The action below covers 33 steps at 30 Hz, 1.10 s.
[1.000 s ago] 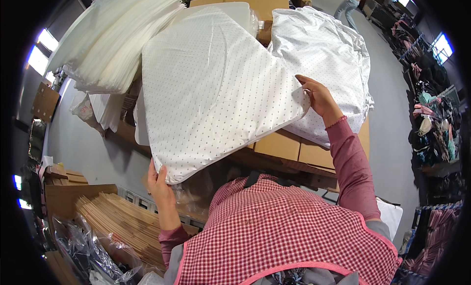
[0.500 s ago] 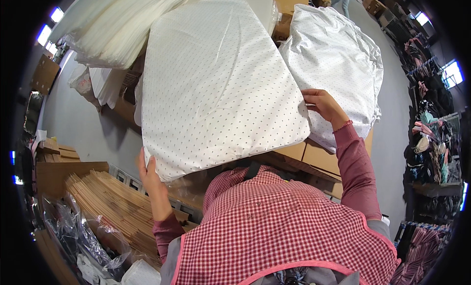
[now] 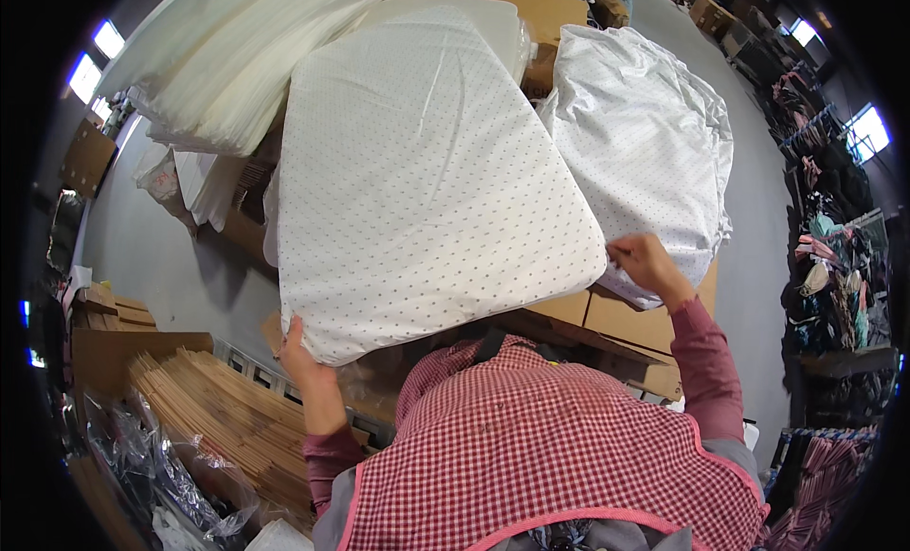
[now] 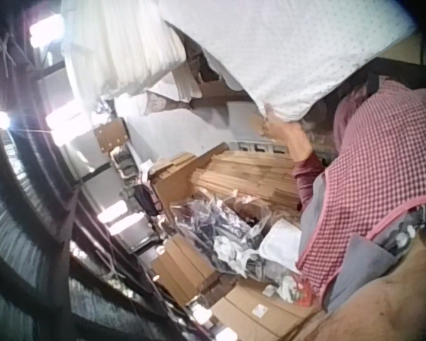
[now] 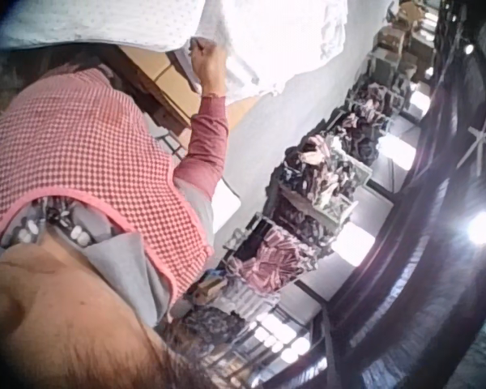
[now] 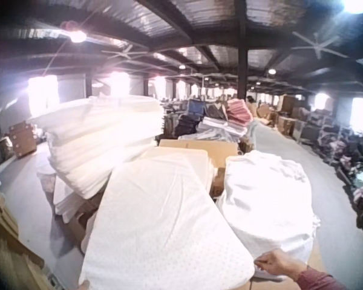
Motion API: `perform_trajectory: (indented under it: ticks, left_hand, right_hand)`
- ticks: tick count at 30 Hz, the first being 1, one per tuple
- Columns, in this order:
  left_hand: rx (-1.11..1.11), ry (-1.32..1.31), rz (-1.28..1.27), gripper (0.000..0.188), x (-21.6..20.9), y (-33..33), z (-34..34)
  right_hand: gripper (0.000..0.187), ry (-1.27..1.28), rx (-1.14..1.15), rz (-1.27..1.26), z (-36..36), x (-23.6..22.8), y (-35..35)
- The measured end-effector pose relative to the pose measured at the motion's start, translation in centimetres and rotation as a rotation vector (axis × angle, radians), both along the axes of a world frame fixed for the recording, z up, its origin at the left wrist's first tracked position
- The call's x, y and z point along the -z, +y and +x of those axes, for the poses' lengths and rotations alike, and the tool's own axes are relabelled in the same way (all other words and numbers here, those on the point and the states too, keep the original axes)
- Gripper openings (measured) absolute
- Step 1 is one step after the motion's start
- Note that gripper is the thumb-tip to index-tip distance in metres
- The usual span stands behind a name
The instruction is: The person uses a utility knife to cut open plastic packaging on a white cushion. They remove the cushion, place a white dotted cover over it, and then place the covered cushion into a new plastic bag. The person repeats this process for multiple cushions.
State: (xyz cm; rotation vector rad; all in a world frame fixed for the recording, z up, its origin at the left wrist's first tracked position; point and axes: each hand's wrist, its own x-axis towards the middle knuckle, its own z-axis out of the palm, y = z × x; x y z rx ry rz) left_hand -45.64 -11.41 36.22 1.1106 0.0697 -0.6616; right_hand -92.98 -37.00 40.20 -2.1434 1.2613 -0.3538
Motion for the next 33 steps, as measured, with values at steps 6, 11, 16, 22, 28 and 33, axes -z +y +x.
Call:
perform_trajectory:
  ticks: [6, 11, 16, 22, 28, 33]
  left_hand:
    - [0.02, -0.047, -0.014, 0.046, -1.5, -3.5, -4.9]
    - [0.176, -0.072, -0.111, 0.046, -3.7, -5.8, -6.3]
    - [0.187, 0.027, -0.194, 0.046, -7.8, -6.8, -2.3]
    - [0.18, -0.13, -0.277, 0.043, -11.2, -6.6, 2.5]
    - [0.095, -0.279, -0.521, 0.049, -14.8, -6.2, 1.5]
    - [0.177, -0.717, -0.759, 0.032, -14.6, -7.1, -3.3]
  right_hand:
    - [0.012, -0.162, 0.173, 0.046, 1.3, 0.0, 8.3]
    - [0.009, -0.267, -0.134, -0.4, 11.7, -0.8, 11.6]
    - [0.025, -0.345, -0.252, -0.434, 14.3, -4.3, 11.3]
    - [0.063, -0.122, -0.202, -1.07, 12.7, -10.1, 6.2]
    - [0.047, -0.099, -0.308, -1.022, 15.0, -13.6, 3.6]
    - [0.041, -0.114, -0.313, -1.039, 16.5, -17.8, 3.9]
